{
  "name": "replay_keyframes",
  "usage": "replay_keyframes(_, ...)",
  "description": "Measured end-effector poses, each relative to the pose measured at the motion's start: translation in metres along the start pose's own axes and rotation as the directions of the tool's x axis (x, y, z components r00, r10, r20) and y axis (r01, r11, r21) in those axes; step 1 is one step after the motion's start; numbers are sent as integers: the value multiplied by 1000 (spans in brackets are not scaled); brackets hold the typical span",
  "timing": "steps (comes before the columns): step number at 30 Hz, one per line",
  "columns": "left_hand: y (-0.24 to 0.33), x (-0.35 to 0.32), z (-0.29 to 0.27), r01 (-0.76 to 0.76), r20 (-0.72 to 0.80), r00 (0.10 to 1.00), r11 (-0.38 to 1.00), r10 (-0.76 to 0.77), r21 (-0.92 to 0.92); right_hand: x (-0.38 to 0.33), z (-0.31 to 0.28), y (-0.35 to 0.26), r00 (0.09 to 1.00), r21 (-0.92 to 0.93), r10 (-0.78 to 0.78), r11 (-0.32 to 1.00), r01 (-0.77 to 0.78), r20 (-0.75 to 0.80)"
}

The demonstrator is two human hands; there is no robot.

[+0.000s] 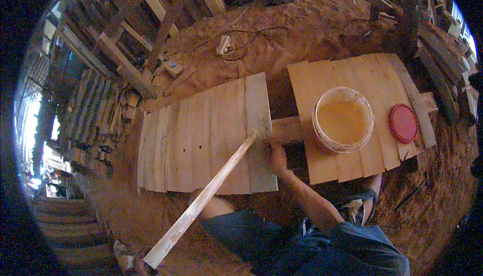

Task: The person sits on the floor and repeatedly dips a brush into a bucket of yellow liquid, then applies the finish to a long wooden plank. The person rotates the plank to coat multiple sides and continues brushing until the clip ends.

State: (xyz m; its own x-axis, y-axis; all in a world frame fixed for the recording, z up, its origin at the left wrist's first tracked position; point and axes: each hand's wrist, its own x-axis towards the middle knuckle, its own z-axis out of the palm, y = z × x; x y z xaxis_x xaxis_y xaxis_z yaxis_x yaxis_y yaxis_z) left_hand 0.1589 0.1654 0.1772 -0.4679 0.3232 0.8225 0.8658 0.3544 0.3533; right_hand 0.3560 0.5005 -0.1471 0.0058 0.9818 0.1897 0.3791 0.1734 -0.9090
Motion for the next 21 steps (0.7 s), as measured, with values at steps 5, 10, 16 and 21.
replay_keyframes(5, -1, 3, 2, -1, -2, 1000, 1000, 1, -4, -18, -25, -21, 954, 57, 190, 976, -208, 232)
replay_keyframes(10, 2, 8, 1, 0, 2, 1000, 1000, 0, 0, 15, -12, 3, 999, 140, -32, 990, 30, 9)
replay_keyframes(16, 5, 23, -3, 5, 3, 1000, 999, -5, 44, -9, -54, 2, 990, 74, 136, 988, -133, -35)
replay_keyframes(21, 8, 23, -11, 47, -17, 999, 996, -46, 70, -90, -139, -32, 973, 224, 229, 947, -231, 32)
